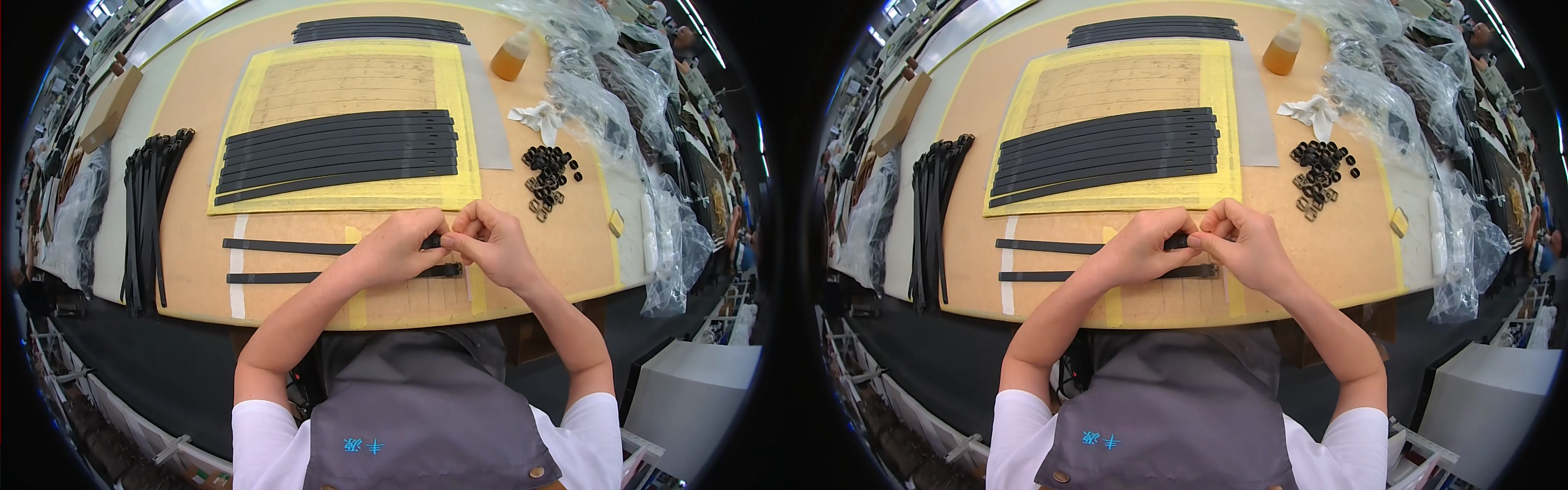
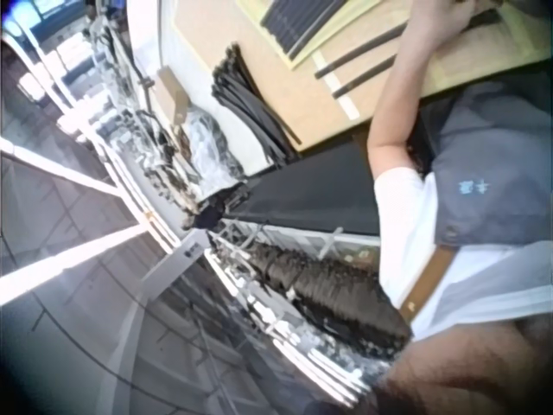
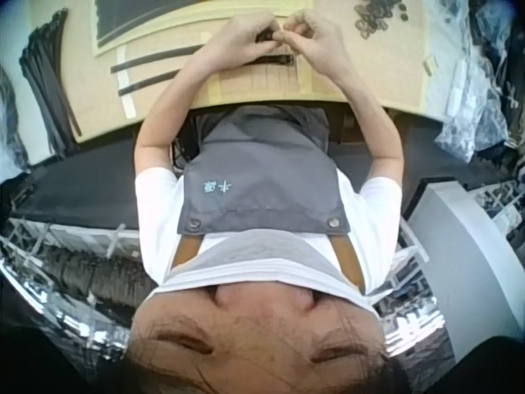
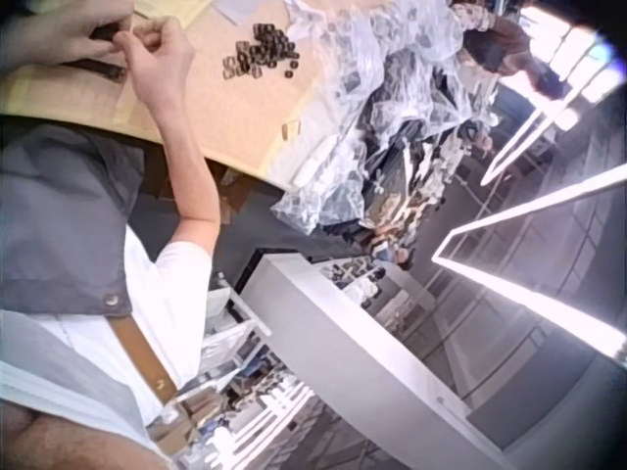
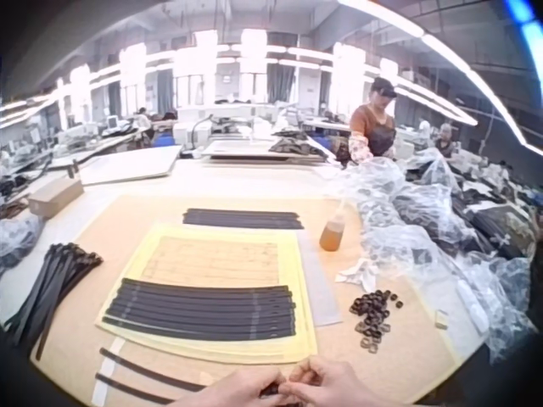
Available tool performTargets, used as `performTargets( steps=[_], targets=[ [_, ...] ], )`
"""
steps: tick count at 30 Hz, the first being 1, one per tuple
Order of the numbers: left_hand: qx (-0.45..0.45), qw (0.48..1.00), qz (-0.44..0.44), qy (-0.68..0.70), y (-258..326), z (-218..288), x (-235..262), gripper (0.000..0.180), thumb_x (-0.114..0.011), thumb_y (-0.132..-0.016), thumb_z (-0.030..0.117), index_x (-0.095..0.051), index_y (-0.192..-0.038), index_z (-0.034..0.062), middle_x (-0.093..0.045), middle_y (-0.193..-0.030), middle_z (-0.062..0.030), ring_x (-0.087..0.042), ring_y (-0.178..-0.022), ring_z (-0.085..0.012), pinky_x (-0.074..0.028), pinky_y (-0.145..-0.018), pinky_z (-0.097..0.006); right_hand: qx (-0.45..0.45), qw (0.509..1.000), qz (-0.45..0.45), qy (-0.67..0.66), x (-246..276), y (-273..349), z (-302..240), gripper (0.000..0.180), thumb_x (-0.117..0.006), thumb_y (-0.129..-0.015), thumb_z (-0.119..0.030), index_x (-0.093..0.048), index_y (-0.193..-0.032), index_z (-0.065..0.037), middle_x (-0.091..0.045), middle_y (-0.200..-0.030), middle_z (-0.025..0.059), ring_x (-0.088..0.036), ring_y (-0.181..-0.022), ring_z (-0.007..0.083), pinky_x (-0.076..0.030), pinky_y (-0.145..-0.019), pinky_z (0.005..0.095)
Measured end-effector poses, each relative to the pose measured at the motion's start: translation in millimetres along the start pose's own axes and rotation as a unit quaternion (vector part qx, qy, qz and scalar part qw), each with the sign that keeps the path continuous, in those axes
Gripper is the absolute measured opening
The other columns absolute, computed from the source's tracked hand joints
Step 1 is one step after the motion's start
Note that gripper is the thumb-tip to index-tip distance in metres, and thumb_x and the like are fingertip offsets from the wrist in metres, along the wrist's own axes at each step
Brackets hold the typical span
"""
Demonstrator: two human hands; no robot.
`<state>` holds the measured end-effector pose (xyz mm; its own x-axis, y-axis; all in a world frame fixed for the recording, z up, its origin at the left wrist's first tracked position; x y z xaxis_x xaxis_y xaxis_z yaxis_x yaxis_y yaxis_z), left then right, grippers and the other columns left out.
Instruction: The person assembles black leather belts by hand at a factory workstation. They pick up a belt strap and a metal buckle, insert the strap into the buckle, and then place the finished belt into a pile on the left side of the table. The process is repeated continuously throughout the video.
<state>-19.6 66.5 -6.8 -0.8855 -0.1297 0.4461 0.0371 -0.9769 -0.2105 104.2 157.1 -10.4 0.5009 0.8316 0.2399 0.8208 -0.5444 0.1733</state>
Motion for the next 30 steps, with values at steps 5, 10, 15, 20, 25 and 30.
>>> performTargets(
  steps=[5,10,15,20,25,30],
  targets=[
    [-0.016,1.0,0.015,-0.014,-0.2,-5.3,1.2,0.023,-0.08,-0.09,0.015,-0.065,-0.101,0.001,-0.07,-0.086,-0.0112,-0.065,-0.073,-0.0187,-0.052,-0.065,-0.034,-0.026,0.988,-0.006,-0.153,-1.9,-9.1,18.1,0.022,-0.08,-0.093,-0.012,-0.062,-0.099,-0.002,-0.067,-0.077,0.0015,-0.063,-0.064,0.0064,-0.051,-0.056,0.0228],
    [0.065,0.997,-0.006,-0.04,-1.7,-0.7,10.7,0.029,-0.081,-0.088,0.014,-0.065,-0.107,0.0007,-0.07,-0.086,-0.0109,-0.067,-0.074,-0.0172,-0.054,-0.066,-0.032,-0.019,0.987,0.016,-0.158,9.2,-5.6,23.5,0.021,-0.078,-0.095,-0.013,-0.06,-0.102,-0.005,-0.066,-0.08,0.0021,-0.063,-0.066,0.007,-0.052,-0.06,0.0207],
    [0.041,0.999,0.029,0.003,-1.2,0.6,14.2,0.025,-0.079,-0.089,0.011,-0.064,-0.106,-0.0002,-0.071,-0.085,-0.0109,-0.067,-0.074,-0.0172,-0.054,-0.065,-0.031,-0.05,0.944,-0.023,-0.327,22.3,1.0,35.0,0.021,-0.068,-0.102,-0.016,-0.065,-0.114,0.0,-0.072,-0.095,0.007,-0.072,-0.081,0.0136,-0.059,-0.07,0.0251],
    [0.042,0.998,0.039,0.023,-2.2,1.4,16.9,0.021,-0.077,-0.089,0.009,-0.064,-0.102,-0.0009,-0.07,-0.084,-0.0137,-0.068,-0.073,-0.0219,-0.053,-0.064,-0.034,-0.047,0.923,-0.063,-0.375,29.2,8.3,35.4,0.029,-0.063,-0.105,-0.015,-0.064,-0.129,0.001,-0.074,-0.106,0.0108,-0.074,-0.093,0.0183,-0.062,-0.077,0.0279],
    [0.037,0.998,0.039,0.021,0.0,5.5,14.2,0.019,-0.079,-0.088,0.006,-0.068,-0.102,-0.0008,-0.072,-0.085,-0.0089,-0.065,-0.071,-0.0136,-0.051,-0.06,-0.029,-0.024,0.941,-0.092,-0.326,19.0,7.5,33.9,0.031,-0.067,-0.103,-0.017,-0.065,-0.129,0.001,-0.073,-0.107,0.0093,-0.071,-0.095,0.0138,-0.058,-0.079,0.0277],
    [-0.013,0.999,0.035,0.008,0.0,12.4,8.9,0.018,-0.08,-0.087,0.005,-0.071,-0.102,0.0008,-0.073,-0.086,-0.0077,-0.065,-0.068,-0.0121,-0.05,-0.058,-0.027,-0.061,0.973,-0.094,-0.201,5.7,2.5,8.2,0.031,-0.075,-0.098,-0.024,-0.069,-0.118,-0.001,-0.072,-0.102,0.0046,-0.066,-0.086,0.0092,-0.054,-0.073,0.025]
  ],
)
Point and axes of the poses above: each hand's wrist, its own y-axis away from the middle knuckle, its own x-axis out of the back of the hand, z = x × y, the point moved 7 cm from there along -y, towards the middle knuckle
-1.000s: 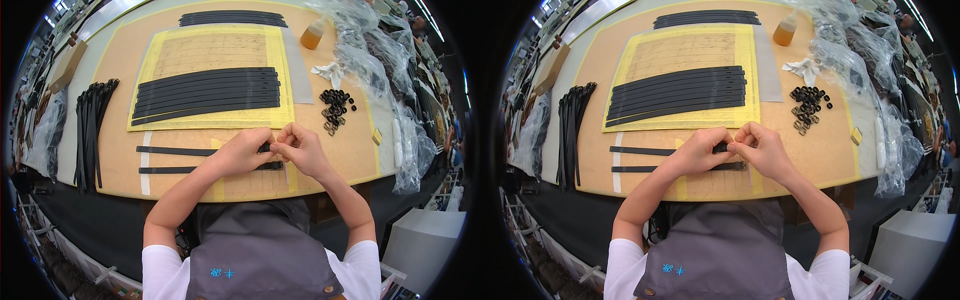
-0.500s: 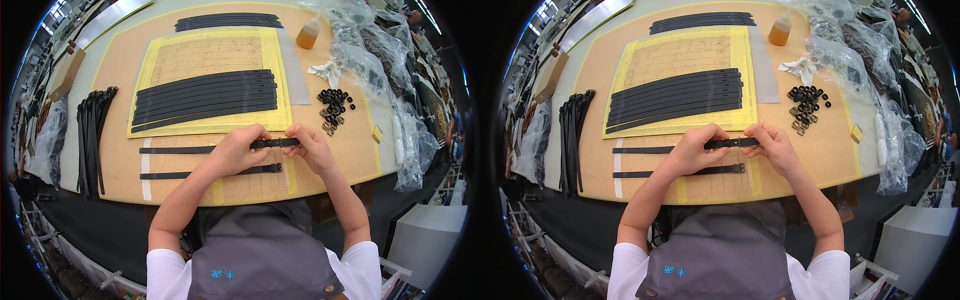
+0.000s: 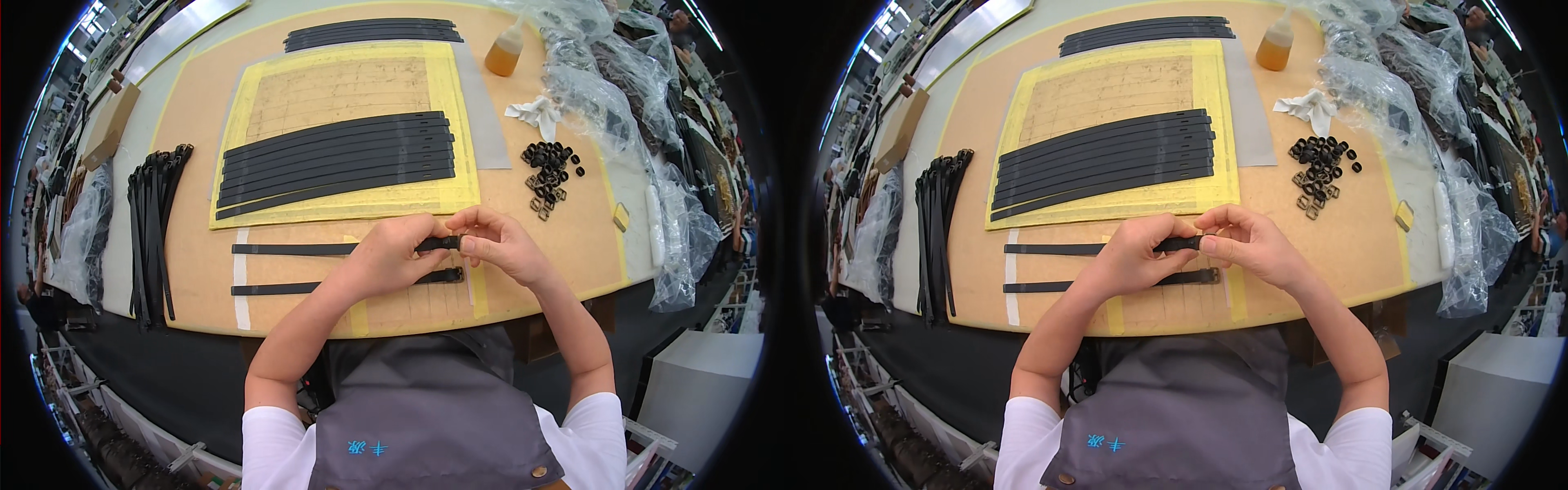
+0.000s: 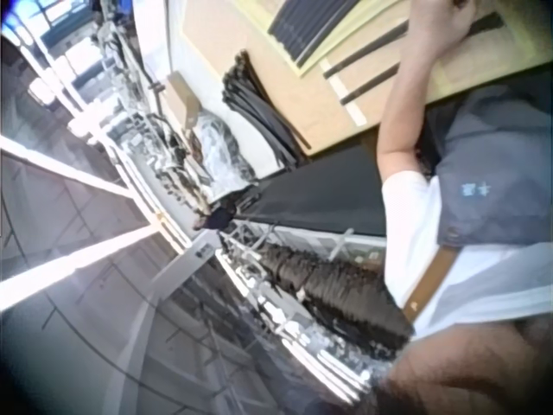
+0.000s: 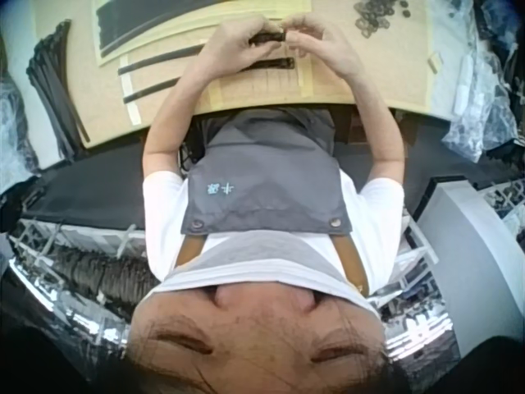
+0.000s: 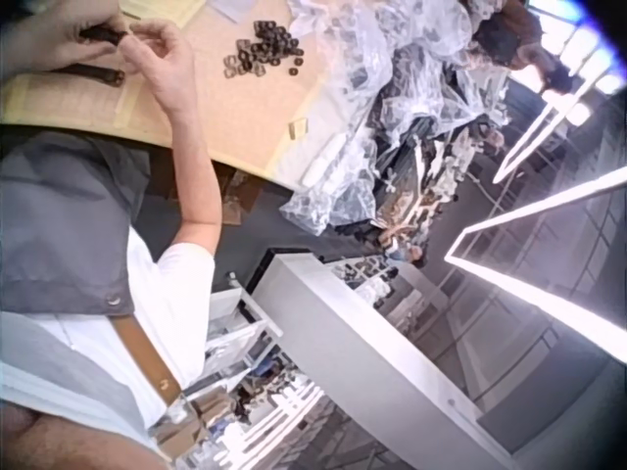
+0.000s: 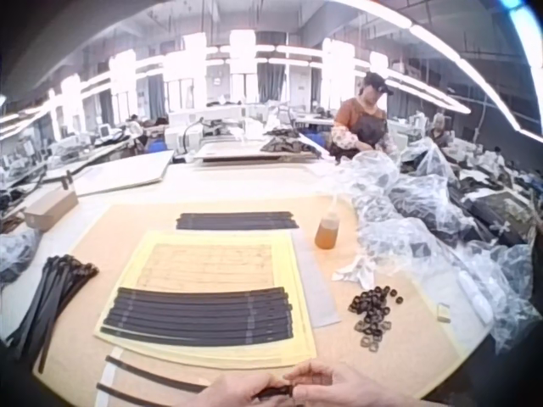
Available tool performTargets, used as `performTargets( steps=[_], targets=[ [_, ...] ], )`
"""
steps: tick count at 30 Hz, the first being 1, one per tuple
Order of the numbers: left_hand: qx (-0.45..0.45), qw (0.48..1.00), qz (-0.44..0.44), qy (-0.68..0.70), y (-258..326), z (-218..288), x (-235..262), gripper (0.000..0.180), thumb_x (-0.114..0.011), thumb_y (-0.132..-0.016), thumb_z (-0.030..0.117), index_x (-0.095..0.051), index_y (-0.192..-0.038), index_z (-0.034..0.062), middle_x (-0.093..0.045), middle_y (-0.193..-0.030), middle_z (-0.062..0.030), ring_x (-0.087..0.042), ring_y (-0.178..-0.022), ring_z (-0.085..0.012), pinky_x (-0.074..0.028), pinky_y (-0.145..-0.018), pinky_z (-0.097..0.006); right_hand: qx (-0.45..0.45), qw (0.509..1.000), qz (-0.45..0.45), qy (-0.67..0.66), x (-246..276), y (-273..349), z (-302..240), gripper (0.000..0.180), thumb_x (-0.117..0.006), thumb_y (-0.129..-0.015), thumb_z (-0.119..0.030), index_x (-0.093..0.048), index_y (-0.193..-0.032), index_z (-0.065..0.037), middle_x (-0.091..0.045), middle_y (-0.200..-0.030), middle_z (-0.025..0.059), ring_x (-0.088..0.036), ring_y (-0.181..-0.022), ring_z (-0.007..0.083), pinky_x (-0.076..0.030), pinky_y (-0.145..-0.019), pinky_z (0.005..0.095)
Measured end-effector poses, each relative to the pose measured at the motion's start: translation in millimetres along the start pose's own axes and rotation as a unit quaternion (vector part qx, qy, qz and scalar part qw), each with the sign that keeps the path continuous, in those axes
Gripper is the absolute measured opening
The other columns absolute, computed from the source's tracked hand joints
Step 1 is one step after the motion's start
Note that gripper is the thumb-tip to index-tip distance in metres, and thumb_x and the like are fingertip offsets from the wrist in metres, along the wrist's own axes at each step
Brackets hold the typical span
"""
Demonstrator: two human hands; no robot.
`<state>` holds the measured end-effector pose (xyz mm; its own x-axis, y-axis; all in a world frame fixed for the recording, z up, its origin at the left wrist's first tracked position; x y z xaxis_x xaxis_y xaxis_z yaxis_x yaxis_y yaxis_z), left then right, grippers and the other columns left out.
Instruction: The person assembles black leather belts by hand at a factory workstation. They pick up a belt strap and a metal buckle, insert the strap into the buckle, and then place the finished belt into a pile on the left side of the table. The process is repeated continuously throughout the video.
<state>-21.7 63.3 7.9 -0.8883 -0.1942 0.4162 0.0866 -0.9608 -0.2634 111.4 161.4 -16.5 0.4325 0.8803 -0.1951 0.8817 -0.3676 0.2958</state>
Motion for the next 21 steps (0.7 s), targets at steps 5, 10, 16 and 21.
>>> performTargets(
  steps=[5,10,16,21],
  targets=[
    [-0.02,0.999,-0.026,-0.01,1.6,-0.3,-7.0,0.022,-0.081,-0.086,0.006,-0.07,-0.104,0.0012,-0.073,-0.085,-0.01,-0.068,-0.071,-0.0172,-0.052,-0.059,-0.029,-0.084,0.994,-0.045,0.059,-8.5,-9.3,5.0,0.025,-0.077,-0.094,-0.025,-0.071,-0.103,-0.002,-0.071,-0.091,0.0013,-0.063,-0.075,0.0068,-0.051,-0.065,0.0241],
    [-0.01,0.999,0.004,-0.031,-1.0,0.9,-3.4,0.026,-0.083,-0.084,0.009,-0.067,-0.102,0.0013,-0.072,-0.084,-0.0106,-0.07,-0.074,-0.0206,-0.056,-0.062,-0.032,-0.066,0.995,-0.006,0.079,-4.3,-9.4,6.3,0.021,-0.076,-0.093,-0.023,-0.071,-0.099,-0.003,-0.068,-0.082,-0.0003,-0.058,-0.068,0.0046,-0.046,-0.06,0.0225],
    [0.041,0.998,-0.025,-0.03,-1.8,-9.5,-1.6,0.023,-0.081,-0.083,0.008,-0.065,-0.099,0.0007,-0.07,-0.081,-0.0104,-0.069,-0.071,-0.0181,-0.056,-0.063,-0.03,-0.079,0.994,0.0,0.076,9.5,-8.9,12.3,0.017,-0.077,-0.093,-0.023,-0.071,-0.094,-0.006,-0.064,-0.076,-0.0041,-0.055,-0.064,0.0026,-0.043,-0.057,0.0198],
    [0.052,0.998,-0.026,-0.004,-1.2,-15.1,-4.1,0.021,-0.078,-0.084,0.005,-0.065,-0.099,0.0003,-0.069,-0.079,-0.0087,-0.066,-0.07,-0.0135,-0.055,-0.063,-0.029,-0.075,0.995,-0.013,0.064,8.1,-9.3,12.1,0.02,-0.078,-0.094,-0.024,-0.071,-0.096,-0.005,-0.064,-0.075,-0.0031,-0.053,-0.063,0.0031,-0.042,-0.058,0.0206]
  ],
)
Point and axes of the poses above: each hand's wrist, its own y-axis away from the middle knuckle, its own x-axis out of the back of the hand, z = x × y, the point moved 7 cm from there along -y, towards the middle knuckle
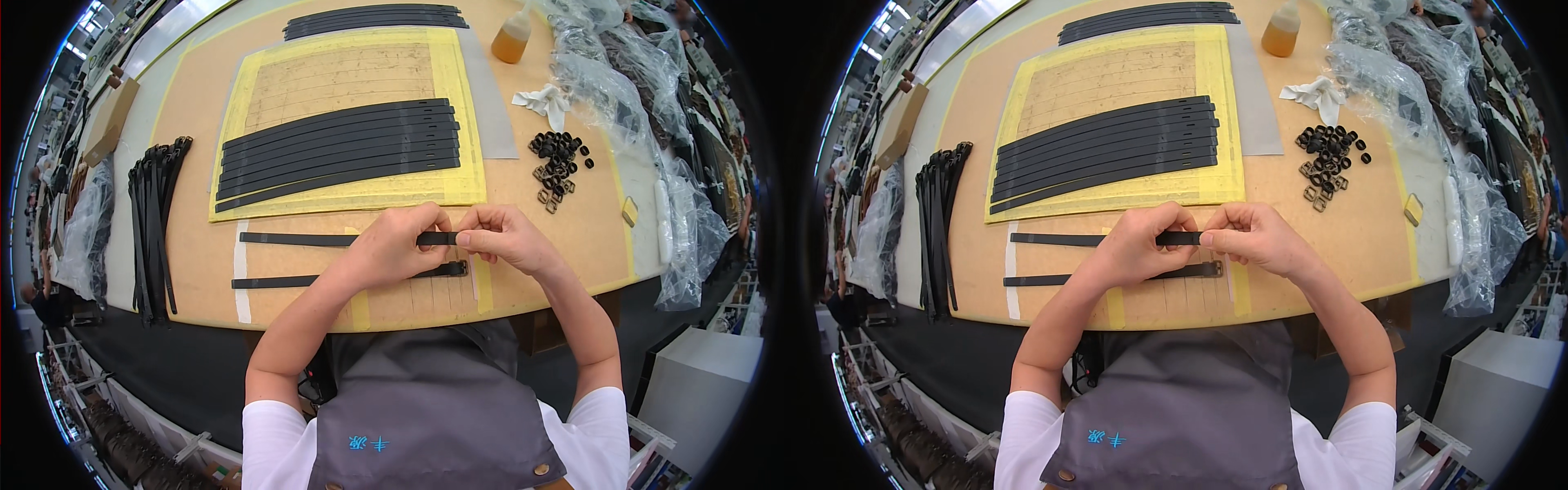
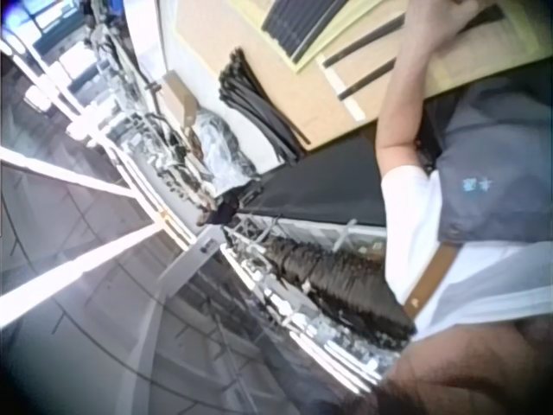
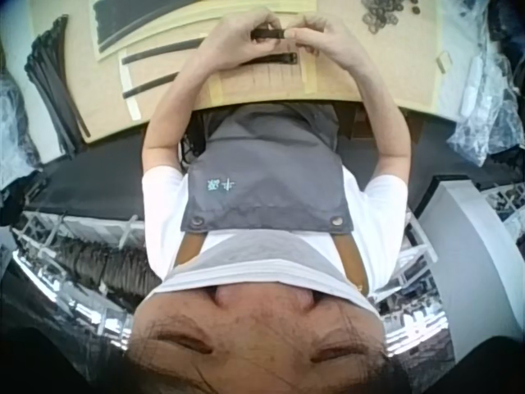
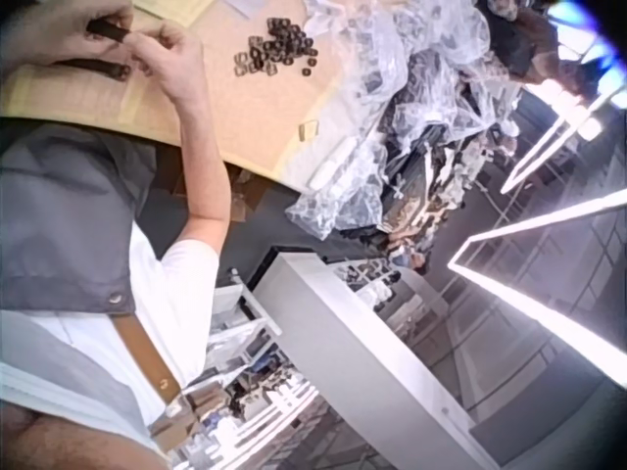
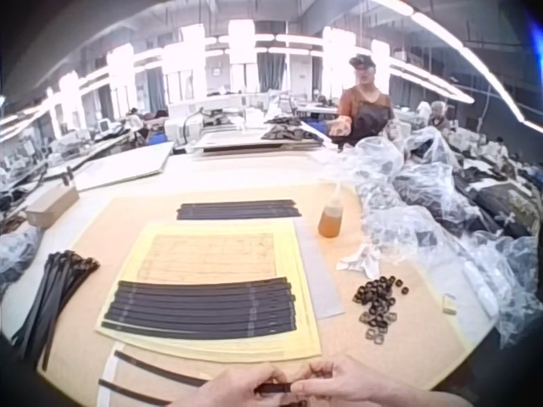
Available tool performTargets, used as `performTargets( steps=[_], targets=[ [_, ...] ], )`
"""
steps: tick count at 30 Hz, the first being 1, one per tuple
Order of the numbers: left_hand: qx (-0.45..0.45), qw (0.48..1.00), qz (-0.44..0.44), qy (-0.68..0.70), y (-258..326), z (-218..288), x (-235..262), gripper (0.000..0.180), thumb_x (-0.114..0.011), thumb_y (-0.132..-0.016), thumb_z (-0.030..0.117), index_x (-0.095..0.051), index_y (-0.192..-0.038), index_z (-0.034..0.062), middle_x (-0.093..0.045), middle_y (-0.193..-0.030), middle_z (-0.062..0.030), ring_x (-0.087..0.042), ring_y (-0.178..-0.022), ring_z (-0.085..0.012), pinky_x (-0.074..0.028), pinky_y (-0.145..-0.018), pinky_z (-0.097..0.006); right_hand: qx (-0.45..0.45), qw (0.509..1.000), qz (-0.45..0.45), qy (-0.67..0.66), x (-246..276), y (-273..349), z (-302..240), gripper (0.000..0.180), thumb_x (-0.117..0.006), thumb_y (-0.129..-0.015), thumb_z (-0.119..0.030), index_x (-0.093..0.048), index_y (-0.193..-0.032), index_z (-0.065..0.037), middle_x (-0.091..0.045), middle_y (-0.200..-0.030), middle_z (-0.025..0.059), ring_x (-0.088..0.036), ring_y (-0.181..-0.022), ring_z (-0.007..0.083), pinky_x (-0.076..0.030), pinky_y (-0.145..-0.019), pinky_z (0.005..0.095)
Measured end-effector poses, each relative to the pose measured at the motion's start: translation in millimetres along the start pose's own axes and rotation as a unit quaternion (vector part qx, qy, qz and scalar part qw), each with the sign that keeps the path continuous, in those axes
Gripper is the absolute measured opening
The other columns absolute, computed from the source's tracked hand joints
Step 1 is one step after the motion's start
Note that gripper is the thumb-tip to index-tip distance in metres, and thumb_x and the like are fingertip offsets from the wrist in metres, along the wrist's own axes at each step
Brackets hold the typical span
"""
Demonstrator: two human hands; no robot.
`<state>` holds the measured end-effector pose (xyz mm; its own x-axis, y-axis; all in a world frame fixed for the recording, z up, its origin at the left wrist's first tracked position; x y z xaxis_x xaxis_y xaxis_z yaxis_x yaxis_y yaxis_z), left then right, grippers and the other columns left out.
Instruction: The person assembles black leather belts by hand at a factory workstation. They pick up a belt strap and a metal buckle, insert the strap into the buckle, and then place the finished belt into a pile on the left side of the table. The process is repeated continuously throughout the video.
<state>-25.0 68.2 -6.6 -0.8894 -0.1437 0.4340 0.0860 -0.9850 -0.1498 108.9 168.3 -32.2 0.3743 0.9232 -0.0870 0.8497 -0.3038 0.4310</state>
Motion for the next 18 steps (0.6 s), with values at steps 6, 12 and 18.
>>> performTargets(
  steps=[6,12,18],
  targets=[
    [-0.013,1.0,0.006,0.006,-1.1,1.2,-0.7,0.02,-0.077,-0.084,0.005,-0.065,-0.099,-0.0001,-0.068,-0.077,-0.0082,-0.064,-0.068,-0.0125,-0.052,-0.061,-0.029,0.002,1.0,0.001,0.005,-0.7,0.7,-2.2,0.022,-0.079,-0.094,-0.026,-0.071,-0.096,-0.005,-0.065,-0.077,-0.0028,-0.054,-0.065,0.0026,-0.043,-0.058,0.0203],
    [-0.025,1.0,0.011,-0.005,-1.1,1.8,-0.2,0.019,-0.077,-0.083,0.005,-0.065,-0.098,-0.0001,-0.066,-0.074,-0.0075,-0.062,-0.065,-0.0116,-0.051,-0.059,-0.028,0.004,1.0,0.002,0.01,-0.9,-0.2,-1.2,0.023,-0.079,-0.094,-0.026,-0.071,-0.096,-0.005,-0.066,-0.078,-0.0034,-0.055,-0.065,0.0022,-0.043,-0.058,0.0203],
    [-0.027,1.0,0.014,0.002,-1.1,1.0,0.0,0.019,-0.076,-0.083,0.005,-0.065,-0.098,0.0002,-0.064,-0.072,-0.0064,-0.059,-0.063,-0.0102,-0.049,-0.057,-0.027,0.007,1.0,0.01,0.026,-1.7,0.2,-3.1,0.023,-0.079,-0.094,-0.026,-0.071,-0.096,-0.005,-0.066,-0.077,-0.0038,-0.055,-0.066,0.0016,-0.044,-0.058,0.0199]
  ],
)
Point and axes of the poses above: each hand's wrist, its own y-axis away from the middle knuckle, its own x-axis out of the back of the hand, z = x × y, the point moved 7 cm from there along -y, towards the middle knuckle
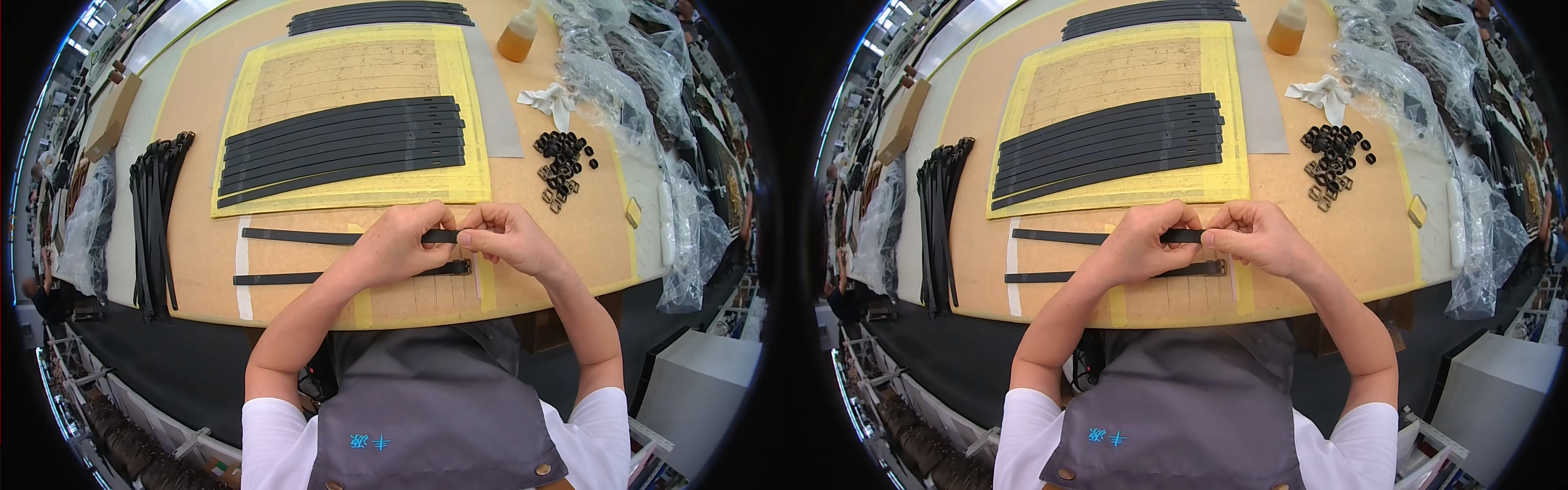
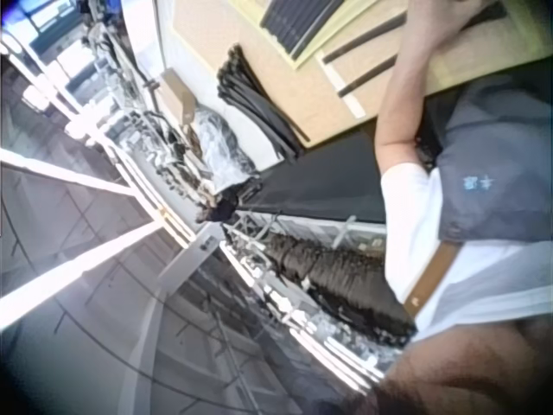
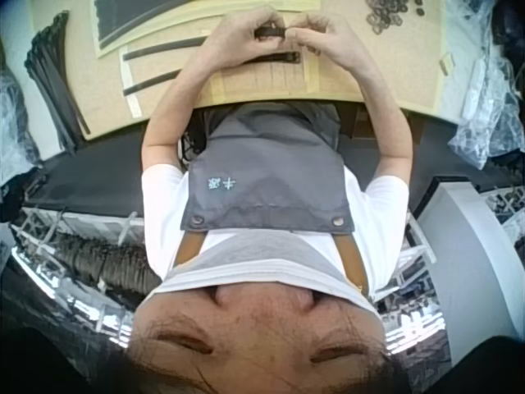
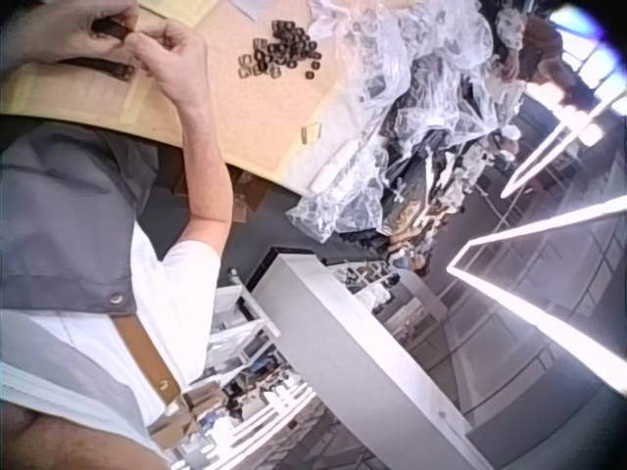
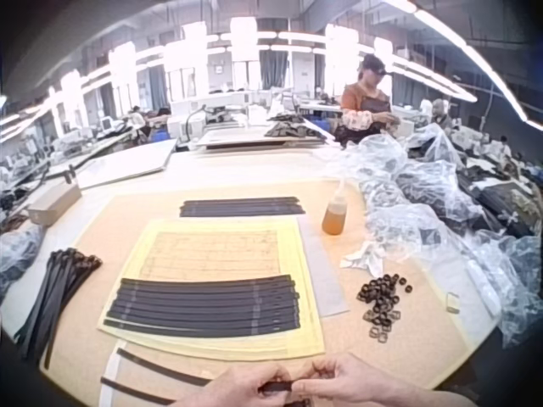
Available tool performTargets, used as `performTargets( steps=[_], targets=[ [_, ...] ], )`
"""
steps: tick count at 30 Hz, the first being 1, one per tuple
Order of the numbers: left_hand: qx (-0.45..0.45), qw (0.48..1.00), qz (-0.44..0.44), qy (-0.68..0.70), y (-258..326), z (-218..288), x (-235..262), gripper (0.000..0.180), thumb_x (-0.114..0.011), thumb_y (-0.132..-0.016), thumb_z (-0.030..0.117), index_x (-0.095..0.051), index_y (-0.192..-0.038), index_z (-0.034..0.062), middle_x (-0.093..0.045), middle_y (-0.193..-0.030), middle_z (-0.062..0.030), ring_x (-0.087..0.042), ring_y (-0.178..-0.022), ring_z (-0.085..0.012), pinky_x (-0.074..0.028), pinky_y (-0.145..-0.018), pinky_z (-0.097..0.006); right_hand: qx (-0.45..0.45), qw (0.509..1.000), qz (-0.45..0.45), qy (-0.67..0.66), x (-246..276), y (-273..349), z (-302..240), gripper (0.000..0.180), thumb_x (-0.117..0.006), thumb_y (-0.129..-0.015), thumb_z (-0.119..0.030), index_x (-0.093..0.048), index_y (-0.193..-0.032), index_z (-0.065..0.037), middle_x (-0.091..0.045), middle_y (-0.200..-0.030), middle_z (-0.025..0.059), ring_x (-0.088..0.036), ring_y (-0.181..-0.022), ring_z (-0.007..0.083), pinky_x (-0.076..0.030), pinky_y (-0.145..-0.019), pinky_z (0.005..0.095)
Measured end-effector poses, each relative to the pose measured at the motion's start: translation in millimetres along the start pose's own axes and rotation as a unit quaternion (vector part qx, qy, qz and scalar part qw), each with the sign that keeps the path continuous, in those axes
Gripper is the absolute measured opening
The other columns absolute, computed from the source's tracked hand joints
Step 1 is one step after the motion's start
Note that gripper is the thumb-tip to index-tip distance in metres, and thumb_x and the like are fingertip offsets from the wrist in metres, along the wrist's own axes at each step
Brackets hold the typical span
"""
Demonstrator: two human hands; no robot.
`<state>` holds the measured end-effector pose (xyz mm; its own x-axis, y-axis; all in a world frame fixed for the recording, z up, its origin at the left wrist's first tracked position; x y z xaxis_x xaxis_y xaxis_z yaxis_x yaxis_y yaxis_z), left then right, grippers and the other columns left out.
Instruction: The person assembles black leather belts by hand at a factory workstation. They pick up a belt strap and a metal buckle, insert the strap into the buckle, and then place the finished belt into a pile on the left side of the table. The process is repeated continuously throughout the video.
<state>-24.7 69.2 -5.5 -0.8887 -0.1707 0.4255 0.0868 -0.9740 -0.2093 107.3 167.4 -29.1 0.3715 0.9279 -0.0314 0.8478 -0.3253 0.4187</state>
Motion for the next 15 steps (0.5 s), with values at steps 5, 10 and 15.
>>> performTargets(
  steps=[5,10,15],
  targets=[
    [-0.001,1.0,0.0,-0.001,1.0,0.5,0.0,0.019,-0.077,-0.084,0.006,-0.066,-0.098,0.0007,-0.064,-0.072,-0.0061,-0.059,-0.063,-0.0102,-0.049,-0.057,-0.027,0.003,1.0,0.008,0.004,-2.4,1.8,-4.9,0.021,-0.078,-0.094,-0.022,-0.07,-0.096,-0.003,-0.066,-0.08,-0.0033,-0.055,-0.068,0.0012,-0.044,-0.059,0.0196],
    [0.021,1.0,-0.008,0.009,0.2,6.8,0.5,0.019,-0.079,-0.084,0.006,-0.066,-0.098,0.0008,-0.065,-0.074,-0.0061,-0.06,-0.064,-0.0104,-0.05,-0.058,-0.027,0.045,0.999,0.019,-0.022,-7.1,-3.2,2.7,0.015,-0.073,-0.093,-0.014,-0.069,-0.094,0.0,-0.066,-0.083,-0.0019,-0.056,-0.074,0.0026,-0.045,-0.066,0.0209],
    [-0.031,0.999,0.005,0.02,-0.6,9.4,-2.4,0.019,-0.08,-0.084,0.005,-0.068,-0.098,0.0004,-0.068,-0.077,-0.0062,-0.059,-0.063,-0.0097,-0.05,-0.058,-0.026,0.049,0.999,0.018,0.0,-8.7,-0.9,3.6,0.014,-0.069,-0.092,-0.014,-0.069,-0.094,0.0,-0.066,-0.086,-0.0011,-0.056,-0.079,0.0041,-0.047,-0.07,0.0231]
  ],
)
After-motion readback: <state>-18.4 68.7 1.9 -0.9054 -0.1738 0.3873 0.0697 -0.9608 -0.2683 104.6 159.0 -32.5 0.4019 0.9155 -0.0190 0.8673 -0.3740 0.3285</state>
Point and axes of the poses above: each hand's wrist, its own y-axis away from the middle knuckle, its own x-axis out of the back of the hand, z = x × y, the point moved 7 cm from there along -y, towards the middle knuckle
